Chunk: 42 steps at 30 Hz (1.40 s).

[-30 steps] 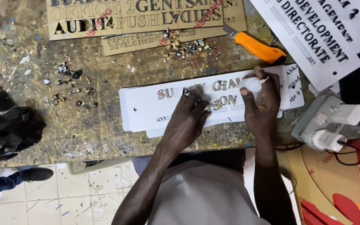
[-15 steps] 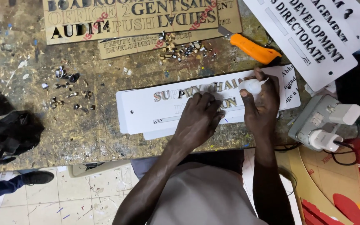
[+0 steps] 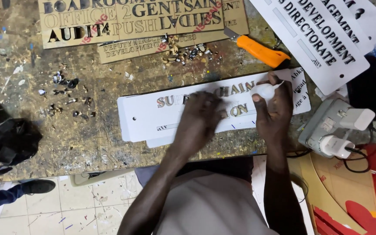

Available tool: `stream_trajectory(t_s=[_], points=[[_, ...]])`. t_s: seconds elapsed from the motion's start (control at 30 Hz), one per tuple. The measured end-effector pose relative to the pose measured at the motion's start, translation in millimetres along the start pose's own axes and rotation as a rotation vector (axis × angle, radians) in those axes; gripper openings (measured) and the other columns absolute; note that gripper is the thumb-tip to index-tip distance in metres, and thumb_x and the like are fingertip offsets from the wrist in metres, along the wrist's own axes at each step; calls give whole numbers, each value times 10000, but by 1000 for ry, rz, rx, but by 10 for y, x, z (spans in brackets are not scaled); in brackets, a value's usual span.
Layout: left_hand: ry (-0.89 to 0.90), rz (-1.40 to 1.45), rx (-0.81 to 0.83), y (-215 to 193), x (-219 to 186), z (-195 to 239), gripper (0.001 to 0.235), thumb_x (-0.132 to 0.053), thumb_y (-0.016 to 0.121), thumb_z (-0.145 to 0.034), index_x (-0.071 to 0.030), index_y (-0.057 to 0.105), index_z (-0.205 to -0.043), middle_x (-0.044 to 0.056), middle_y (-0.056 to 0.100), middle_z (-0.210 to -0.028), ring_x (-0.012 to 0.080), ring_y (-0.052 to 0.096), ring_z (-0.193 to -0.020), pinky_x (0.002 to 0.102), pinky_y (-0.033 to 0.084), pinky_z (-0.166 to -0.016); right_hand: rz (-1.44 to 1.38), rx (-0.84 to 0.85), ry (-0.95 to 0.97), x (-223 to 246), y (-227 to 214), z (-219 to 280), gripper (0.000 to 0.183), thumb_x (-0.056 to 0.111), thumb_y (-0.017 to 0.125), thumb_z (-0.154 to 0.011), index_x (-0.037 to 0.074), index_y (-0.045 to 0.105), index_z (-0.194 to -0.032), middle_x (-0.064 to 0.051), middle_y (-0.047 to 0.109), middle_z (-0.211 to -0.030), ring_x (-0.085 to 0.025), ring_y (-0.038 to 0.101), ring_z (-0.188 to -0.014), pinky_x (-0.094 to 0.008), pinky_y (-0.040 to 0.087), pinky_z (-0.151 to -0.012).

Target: Gluing small gold-colored letters onto a white sign board using a printed template for alignment.

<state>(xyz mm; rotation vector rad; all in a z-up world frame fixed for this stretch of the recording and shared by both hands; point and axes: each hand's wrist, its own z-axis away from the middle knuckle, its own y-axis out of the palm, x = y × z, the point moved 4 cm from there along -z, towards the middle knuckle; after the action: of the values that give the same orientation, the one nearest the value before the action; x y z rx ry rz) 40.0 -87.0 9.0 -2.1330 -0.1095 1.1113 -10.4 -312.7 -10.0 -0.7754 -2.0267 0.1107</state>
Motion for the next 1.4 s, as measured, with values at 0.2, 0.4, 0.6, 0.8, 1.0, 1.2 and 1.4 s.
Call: stream_trajectory(t_s=[0.2, 0.4, 0.6, 0.8, 1.0, 1.2, 1.4], points=[[-43, -189, -9, -762, 482, 102, 402, -130, 816, -989, -102, 801, -1390, 115, 697, -1275, 366, 621, -1154, 471, 544, -988, -131, -31, 57, 137, 34, -23, 609, 46, 736, -1169, -104, 446, -1683, -243, 574, -1345, -372, 660, -1323, -540, 490, -1232], [-33, -233, 108, -851, 547, 52, 387, -233, 868, -982, -104, 825, -1344, 128, 676, -1381, 444, 559, -1394, 555, 509, -1047, -162, 16, 75, 30, 200, -3, 500, 19, 790, -1121, -159, 576, -1536, -248, 618, -1330, -369, 711, -1242, -519, 542, -1135], [-68, -296, 182, -615, 604, 29, 444, -345, 889, -961, -134, 830, -1347, 102, 684, -1426, 408, 522, -1451, 565, 460, -1153, -177, 33, 107, 57, 260, -18, 462, -1, 788, -1121, -159, 585, -1505, -266, 640, -1336, -373, 718, -1263, -527, 571, -1096], [-56, -340, 145, -527, 530, -50, 435, -366, 902, -941, -149, 838, -1313, 65, 671, -1310, 365, 542, -1318, 515, 457, -1065, -146, 26, 92, 75, 277, -36, 444, 39, 814, -1115, -151, 615, -1463, -268, 660, -1327, -384, 737, -1231, -537, 579, -1069], [-30, -309, 117, -409, 514, -83, 301, -294, 867, -976, -157, 855, -1244, 53, 639, -1206, 353, 560, -1226, 483, 466, -977, -145, 34, 131, 89, 267, -23, 435, 57, 816, -1119, -132, 639, -1468, -247, 674, -1275, -350, 732, -1211, -512, 573, -1047], [-10, -284, 128, -157, 581, -126, 318, -282, 861, -983, -159, 848, -1276, 54, 657, -1194, 330, 582, -1187, 469, 477, -950, -123, 20, 127, 21, 221, 48, 442, 86, 844, -1107, -126, 660, -1447, -252, 686, -1266, -332, 727, -1166, -494, 549, -1016], [-4, -249, 182, -472, 483, -137, 593, -350, 934, -906, -163, 774, -1445, 87, 679, -1316, 393, 592, -1242, 501, 496, -985, -129, 19, 149, 125, 208, 9, 439, 51, 836, -1111, -126, 646, -1465, -258, 684, -1312, -360, 725, -1221, -490, 546, -1045]])
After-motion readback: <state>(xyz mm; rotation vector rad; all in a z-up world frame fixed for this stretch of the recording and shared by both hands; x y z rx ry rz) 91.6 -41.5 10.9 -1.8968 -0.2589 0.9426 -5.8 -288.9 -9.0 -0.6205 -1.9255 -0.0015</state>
